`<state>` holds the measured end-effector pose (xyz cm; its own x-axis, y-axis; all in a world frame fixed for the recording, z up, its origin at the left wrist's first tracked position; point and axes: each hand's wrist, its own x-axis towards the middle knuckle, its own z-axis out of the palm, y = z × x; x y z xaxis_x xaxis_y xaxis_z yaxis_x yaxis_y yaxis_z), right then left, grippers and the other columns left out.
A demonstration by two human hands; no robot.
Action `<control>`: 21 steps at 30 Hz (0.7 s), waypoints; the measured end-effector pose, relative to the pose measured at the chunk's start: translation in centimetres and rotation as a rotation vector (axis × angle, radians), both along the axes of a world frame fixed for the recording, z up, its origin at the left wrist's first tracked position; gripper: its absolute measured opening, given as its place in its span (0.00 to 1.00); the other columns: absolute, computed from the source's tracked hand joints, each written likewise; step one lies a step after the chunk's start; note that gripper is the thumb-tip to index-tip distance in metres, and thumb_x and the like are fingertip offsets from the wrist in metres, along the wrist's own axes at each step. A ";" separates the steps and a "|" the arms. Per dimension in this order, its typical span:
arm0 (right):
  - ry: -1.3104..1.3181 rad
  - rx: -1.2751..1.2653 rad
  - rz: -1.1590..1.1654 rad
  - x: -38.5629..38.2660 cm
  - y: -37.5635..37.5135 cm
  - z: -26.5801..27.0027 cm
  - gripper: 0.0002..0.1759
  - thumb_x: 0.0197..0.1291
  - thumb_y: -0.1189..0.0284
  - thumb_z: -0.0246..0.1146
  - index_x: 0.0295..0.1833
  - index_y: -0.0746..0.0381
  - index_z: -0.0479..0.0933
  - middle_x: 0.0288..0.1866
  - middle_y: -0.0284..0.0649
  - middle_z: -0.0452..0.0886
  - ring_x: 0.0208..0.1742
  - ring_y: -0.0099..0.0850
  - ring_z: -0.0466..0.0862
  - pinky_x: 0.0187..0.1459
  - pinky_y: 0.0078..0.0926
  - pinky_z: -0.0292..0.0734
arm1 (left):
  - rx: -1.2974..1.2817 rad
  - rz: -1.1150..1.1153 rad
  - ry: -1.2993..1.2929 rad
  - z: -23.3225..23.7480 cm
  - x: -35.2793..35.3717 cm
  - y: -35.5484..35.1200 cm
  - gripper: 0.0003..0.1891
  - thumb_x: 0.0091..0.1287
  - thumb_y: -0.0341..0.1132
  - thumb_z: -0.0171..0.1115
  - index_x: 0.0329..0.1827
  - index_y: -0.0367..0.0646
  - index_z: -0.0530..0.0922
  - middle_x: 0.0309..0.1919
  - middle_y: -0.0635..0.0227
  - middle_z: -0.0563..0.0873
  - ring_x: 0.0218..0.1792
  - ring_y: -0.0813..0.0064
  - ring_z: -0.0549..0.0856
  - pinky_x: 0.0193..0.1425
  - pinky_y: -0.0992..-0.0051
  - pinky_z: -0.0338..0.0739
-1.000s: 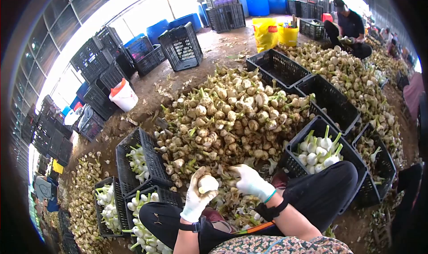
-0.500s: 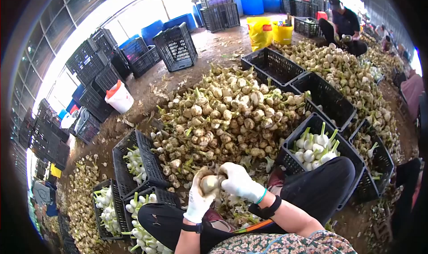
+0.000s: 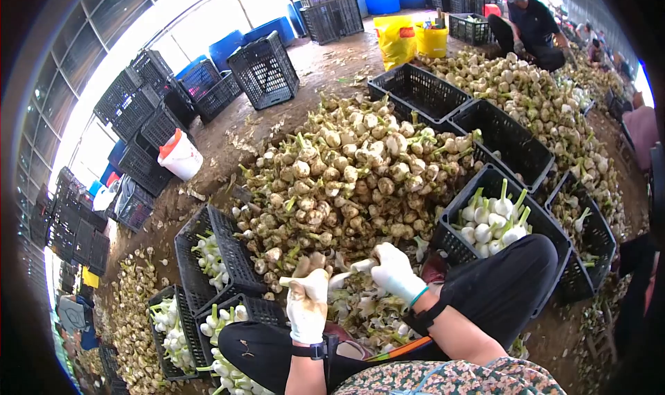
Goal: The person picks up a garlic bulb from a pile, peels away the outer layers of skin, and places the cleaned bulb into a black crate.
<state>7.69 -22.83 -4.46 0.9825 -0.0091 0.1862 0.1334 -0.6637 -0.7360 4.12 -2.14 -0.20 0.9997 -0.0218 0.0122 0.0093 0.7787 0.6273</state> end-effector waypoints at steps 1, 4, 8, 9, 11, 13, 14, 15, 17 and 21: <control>0.173 -0.071 0.080 0.3 -0.6 -0.8 0.11 0.52 0.69 0.62 0.38 0.65 0.81 0.41 0.54 0.82 0.45 0.54 0.82 0.47 0.46 0.77 | -0.064 0.000 -0.007 1.1 0.5 -0.2 0.30 0.69 0.51 0.61 0.67 0.38 0.74 0.64 0.53 0.79 0.67 0.57 0.76 0.74 0.56 0.67; 0.632 -0.390 0.496 0.5 -1.2 -2.3 0.16 0.50 0.69 0.62 0.45 0.64 0.83 0.46 0.55 0.85 0.48 0.53 0.84 0.50 0.45 0.78 | -0.220 -0.059 -0.009 1.8 1.1 0.0 0.30 0.72 0.53 0.55 0.71 0.44 0.70 0.67 0.54 0.77 0.71 0.55 0.71 0.77 0.50 0.61; 0.900 1.022 0.108 -0.2 1.7 -4.7 0.26 0.70 0.55 0.57 0.65 0.60 0.74 0.58 0.48 0.82 0.52 0.45 0.85 0.55 0.46 0.79 | -0.057 0.032 0.088 -2.3 2.4 0.0 0.28 0.76 0.54 0.50 0.69 0.42 0.72 0.64 0.55 0.79 0.69 0.58 0.73 0.73 0.55 0.67; 0.909 1.465 0.193 0.1 1.7 -5.8 0.27 0.73 0.54 0.55 0.69 0.58 0.70 0.62 0.43 0.79 0.55 0.43 0.83 0.55 0.49 0.79 | 0.286 0.057 0.068 -3.4 3.0 -0.7 0.27 0.78 0.50 0.50 0.69 0.38 0.71 0.63 0.57 0.79 0.65 0.63 0.77 0.70 0.62 0.72; 0.862 1.845 0.307 1.0 1.6 -3.9 0.27 0.72 0.54 0.56 0.68 0.60 0.70 0.61 0.46 0.79 0.57 0.44 0.82 0.55 0.45 0.80 | 0.486 -0.048 0.017 -3.0 3.0 -3.0 0.31 0.77 0.51 0.51 0.75 0.37 0.63 0.68 0.62 0.74 0.64 0.67 0.76 0.71 0.67 0.69; 0.733 1.982 0.145 2.0 0.3 -4.3 0.28 0.72 0.49 0.53 0.65 0.60 0.72 0.56 0.45 0.82 0.53 0.43 0.83 0.48 0.43 0.80 | 0.507 -0.052 0.008 -3.3 3.4 -3.9 0.38 0.75 0.56 0.54 0.78 0.39 0.57 0.72 0.61 0.69 0.68 0.65 0.72 0.76 0.64 0.62; 0.658 2.023 0.020 2.6 -1.1 -4.6 0.31 0.72 0.44 0.50 0.63 0.59 0.74 0.53 0.44 0.84 0.49 0.41 0.84 0.43 0.42 0.80 | 0.481 -0.042 0.038 -3.5 3.6 -3.6 0.41 0.74 0.58 0.55 0.79 0.40 0.55 0.73 0.59 0.65 0.70 0.66 0.70 0.78 0.64 0.57; 0.583 2.197 0.244 3.2 -3.1 -3.9 0.28 0.75 0.47 0.48 0.59 0.58 0.76 0.47 0.41 0.85 0.44 0.38 0.84 0.37 0.36 0.77 | 0.438 -0.036 0.008 -3.3 4.0 -3.4 0.36 0.76 0.53 0.53 0.79 0.41 0.56 0.73 0.60 0.66 0.70 0.67 0.70 0.76 0.65 0.61; 0.403 2.220 0.096 4.3 -6.2 -4.4 0.22 0.73 0.53 0.48 0.52 0.57 0.79 0.45 0.40 0.85 0.41 0.37 0.83 0.34 0.35 0.77 | 0.470 -0.012 0.076 -2.1 4.2 -3.2 0.32 0.77 0.48 0.54 0.78 0.43 0.59 0.73 0.62 0.68 0.69 0.65 0.72 0.72 0.64 0.67; -0.081 2.074 -0.015 5.7 -8.9 -0.9 0.21 0.72 0.54 0.49 0.47 0.53 0.85 0.46 0.41 0.87 0.40 0.35 0.84 0.39 0.36 0.84 | 0.529 0.032 0.294 -4.3 3.9 -2.6 0.32 0.75 0.44 0.58 0.78 0.43 0.60 0.71 0.63 0.69 0.63 0.66 0.77 0.68 0.65 0.70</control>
